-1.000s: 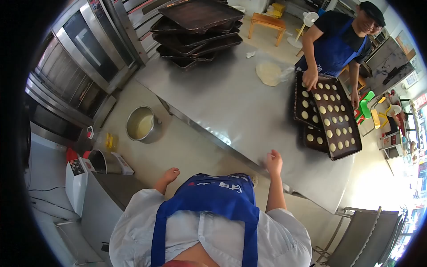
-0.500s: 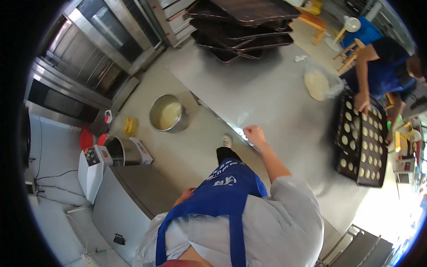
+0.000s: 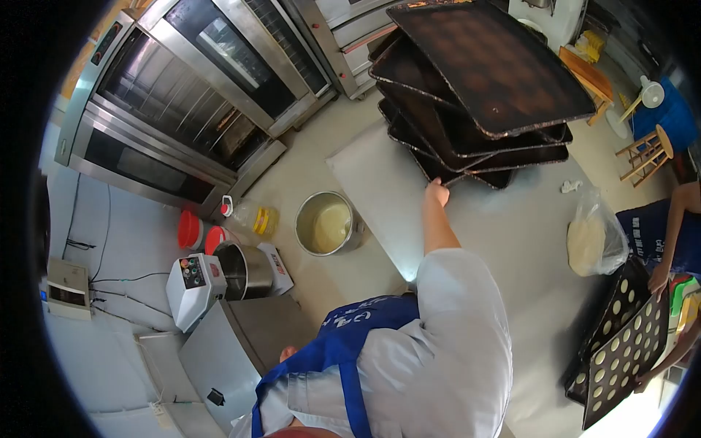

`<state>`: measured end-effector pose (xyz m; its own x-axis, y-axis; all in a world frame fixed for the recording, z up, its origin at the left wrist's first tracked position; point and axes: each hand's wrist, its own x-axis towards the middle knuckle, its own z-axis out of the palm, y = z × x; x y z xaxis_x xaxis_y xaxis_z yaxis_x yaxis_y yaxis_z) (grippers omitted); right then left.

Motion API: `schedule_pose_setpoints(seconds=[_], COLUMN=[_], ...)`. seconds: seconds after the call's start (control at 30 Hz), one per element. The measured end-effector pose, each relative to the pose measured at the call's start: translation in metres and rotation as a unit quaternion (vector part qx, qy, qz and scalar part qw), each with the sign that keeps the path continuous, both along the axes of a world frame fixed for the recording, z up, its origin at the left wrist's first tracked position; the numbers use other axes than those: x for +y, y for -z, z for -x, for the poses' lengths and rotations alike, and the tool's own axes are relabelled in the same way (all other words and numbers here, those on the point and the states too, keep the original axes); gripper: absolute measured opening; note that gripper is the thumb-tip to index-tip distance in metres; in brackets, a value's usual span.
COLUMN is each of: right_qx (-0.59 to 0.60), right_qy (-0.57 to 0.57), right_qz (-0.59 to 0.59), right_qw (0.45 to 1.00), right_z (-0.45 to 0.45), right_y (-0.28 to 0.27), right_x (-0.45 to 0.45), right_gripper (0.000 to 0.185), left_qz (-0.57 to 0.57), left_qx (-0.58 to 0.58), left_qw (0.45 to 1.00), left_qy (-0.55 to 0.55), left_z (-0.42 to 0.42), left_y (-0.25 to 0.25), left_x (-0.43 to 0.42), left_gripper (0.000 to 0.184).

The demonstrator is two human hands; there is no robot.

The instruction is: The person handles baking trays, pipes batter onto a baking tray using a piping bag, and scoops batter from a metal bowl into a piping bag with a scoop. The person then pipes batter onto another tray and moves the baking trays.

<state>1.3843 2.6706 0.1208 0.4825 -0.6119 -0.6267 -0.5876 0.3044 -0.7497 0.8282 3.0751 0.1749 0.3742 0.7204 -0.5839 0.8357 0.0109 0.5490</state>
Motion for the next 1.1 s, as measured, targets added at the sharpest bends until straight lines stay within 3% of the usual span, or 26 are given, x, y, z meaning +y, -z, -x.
schedule_pose_setpoints(seconds=[0.07, 0.17, 0.23, 0.33, 0.43, 0.53, 0.57, 0.6, 0.63, 0.67, 0.7, 0.77, 0.83, 0.9, 0.93, 1.03, 1.1], right_qx=[-0.029, 0.028, -0.009, 0.027, 0.05, 0.062, 0.065, 0.068, 0.074, 0.07, 0.064, 0.103, 0.094, 0.072, 0.076, 0.102, 0.084], right_qy=[-0.069, -0.063, -0.061, -0.062, -0.042, -0.021, -0.045, -0.073, -0.061, -0.08, -0.1, -0.123, -0.121, -0.055, -0.041, -0.163, -0.113], right_qz=[0.09, 0.178, 0.128, 0.145, 0.075, 0.046, 0.066, 0.086, 0.088, 0.041, -0.005, -0.068, -0.053, -0.142, -0.14, -0.19, -0.186], right_qw=[0.993, 0.982, 0.99, 0.987, 0.995, 0.997, 0.995, 0.991, 0.991, 0.993, 0.993, 0.985, 0.987, 0.986, 0.986, 0.963, 0.972], right_z=[0.005, 0.011, 0.013, 0.021, 0.026, 0.03, 0.028, 0.028, 0.029, 0.032, 0.032, 0.034, 0.033, 0.032, 0.034, 0.034, 0.035], right_y=[0.011, -0.003, 0.003, -0.017, -0.022, -0.028, -0.022, -0.018, -0.019, -0.022, -0.026, -0.049, -0.04, -0.038, -0.039, -0.057, -0.073], right_x=[-0.006, 0.001, 0.001, 0.01, 0.015, 0.016, 0.016, 0.016, 0.016, 0.015, 0.011, 0.005, 0.009, 0.013, 0.011, 0.001, 0.001], right_gripper=[0.043, 0.045, 0.045, 0.045, 0.044, 0.042, 0.041, 0.039, 0.039, 0.037, 0.035, 0.033, 0.033, 0.031, 0.031, 0.025, 0.025], left_qz=[0.023, 0.039, 0.03, -0.003, -0.094, -0.253, 0.01, 0.09, 0.133, 0.194, 0.272, 0.407, 0.612, 0.772, 0.786, 0.806, 0.741], left_qx=[0.005, 0.041, 0.074, 0.114, 0.119, -0.015, -0.001, -0.07, -0.211, -0.234, -0.26, -0.31, -0.307, -0.23, -0.193, -0.102, -0.08], left_qw=[0.999, 0.988, 0.968, 0.923, 0.832, 0.682, 0.872, 0.876, 0.881, 0.882, 0.833, 0.794, 0.679, 0.568, 0.564, 0.558, 0.641], left_qy=[0.029, 0.145, 0.239, 0.368, 0.534, 0.686, 0.49, 0.468, 0.402, 0.359, 0.406, 0.329, 0.264, 0.165, 0.163, 0.168, 0.186], left_z=[-0.009, -0.033, -0.058, -0.111, -0.204, -0.347, -0.407, -0.462, -0.499, -0.544, -0.588, -0.627, -0.663, -0.691, -0.706, -0.753, -0.79], left_y=[0.014, 0.046, 0.062, 0.076, 0.083, 0.08, 0.023, -0.005, -0.05, -0.078, -0.084, -0.188, -0.24, -0.281, -0.293, -0.291, -0.267], left_x=[-0.006, 0.0, 0.015, 0.049, 0.088, 0.102, 0.045, 0.014, -0.042, -0.077, -0.086, -0.17, -0.207, -0.245, -0.26, -0.293, -0.308], left_gripper=[0.038, 0.039, 0.039, 0.04, 0.04, 0.041, 0.035, 0.03, 0.026, 0.027, 0.03, 0.041, 0.051, 0.054, 0.057, 0.066, 0.072])
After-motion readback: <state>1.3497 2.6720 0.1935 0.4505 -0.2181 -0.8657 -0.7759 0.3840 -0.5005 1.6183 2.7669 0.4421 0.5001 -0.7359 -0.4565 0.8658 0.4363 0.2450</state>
